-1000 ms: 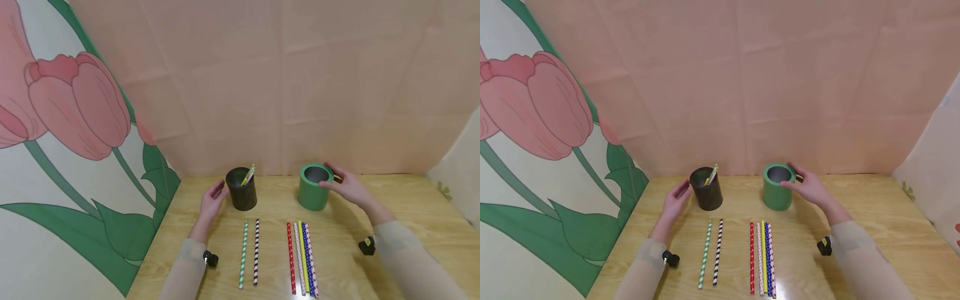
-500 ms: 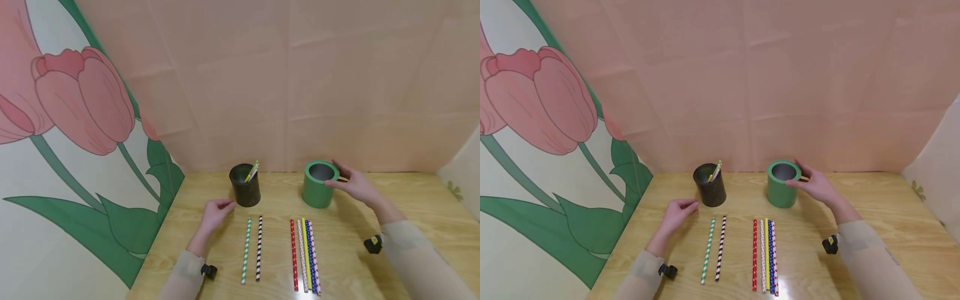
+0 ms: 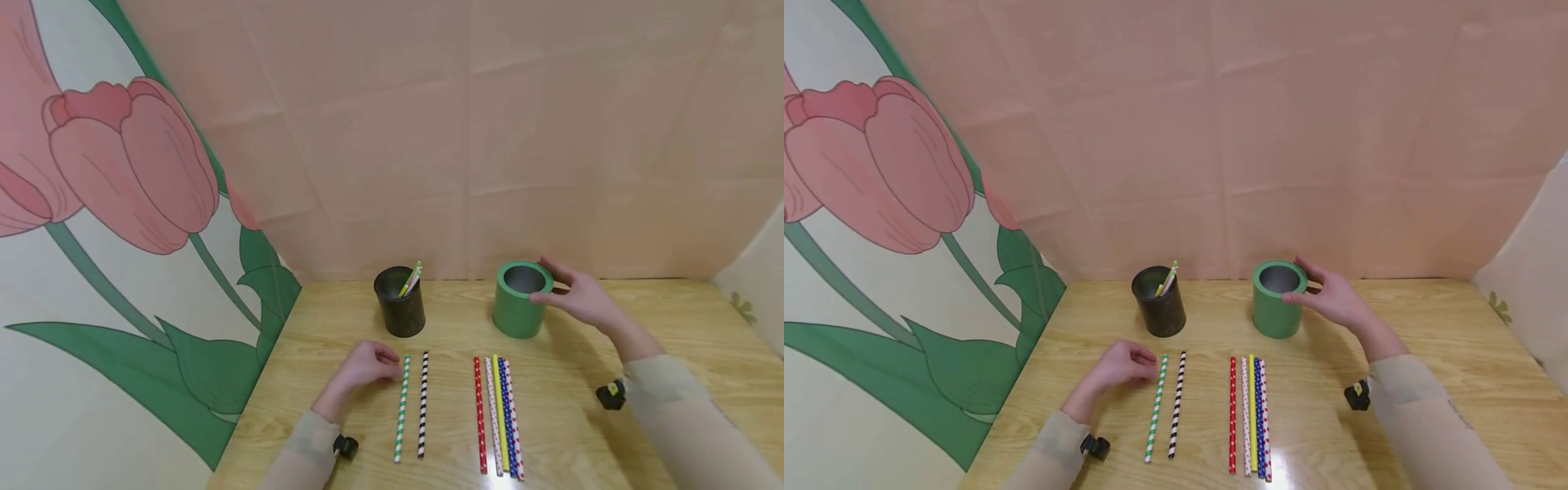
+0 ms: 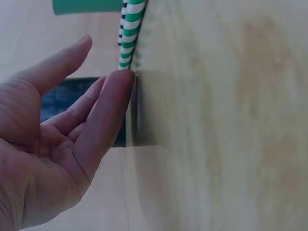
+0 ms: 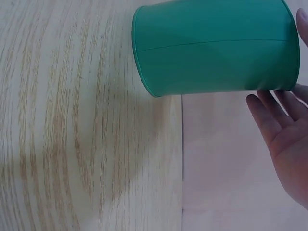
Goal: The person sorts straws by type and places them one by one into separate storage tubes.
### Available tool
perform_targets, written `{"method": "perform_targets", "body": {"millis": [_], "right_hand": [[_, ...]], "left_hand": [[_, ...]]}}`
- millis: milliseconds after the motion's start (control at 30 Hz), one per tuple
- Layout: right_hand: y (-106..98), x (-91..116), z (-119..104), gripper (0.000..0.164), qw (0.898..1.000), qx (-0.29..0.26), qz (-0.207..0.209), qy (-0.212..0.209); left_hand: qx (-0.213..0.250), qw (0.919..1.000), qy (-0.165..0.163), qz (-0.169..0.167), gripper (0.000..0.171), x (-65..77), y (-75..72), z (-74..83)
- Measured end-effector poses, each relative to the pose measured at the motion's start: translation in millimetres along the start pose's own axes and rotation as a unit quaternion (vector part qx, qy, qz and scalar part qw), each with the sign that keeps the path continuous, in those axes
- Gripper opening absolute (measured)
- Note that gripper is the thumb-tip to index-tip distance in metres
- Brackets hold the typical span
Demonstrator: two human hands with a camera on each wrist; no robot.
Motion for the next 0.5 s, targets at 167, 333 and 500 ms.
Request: {"method": "perform_targets", "body": {"millis": [167, 333, 500], "right_hand": [[1, 1, 1, 0.101, 1.0, 0.003, -0.006, 0.007], [3, 1, 1, 0.099, 1.0, -0.011, -0.009, 0.025], [6, -2, -3, 0.102, 0.999, -0.014, -0.01, 0.036]], "left_hand": [[0.003, 0.9995, -0.026, -0.02, 0.026, 2.6, 8.4, -3.4], [0.008, 0.9987, -0.049, -0.012, 0.025, 3.8, 14.6, -4.1], [0.005, 0.9986, -0.052, -0.001, 0.029, 3.8, 16.6, -1.2]]}}
Point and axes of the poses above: each hand's wrist, its own x-axis away from the middle knuckle, its own y-axis out of the palm, z = x × y, the point moved 3 cm from there along -x, towards the middle knuckle, and after that the axes turned 14 degrees about z, right-handed, at the moved point
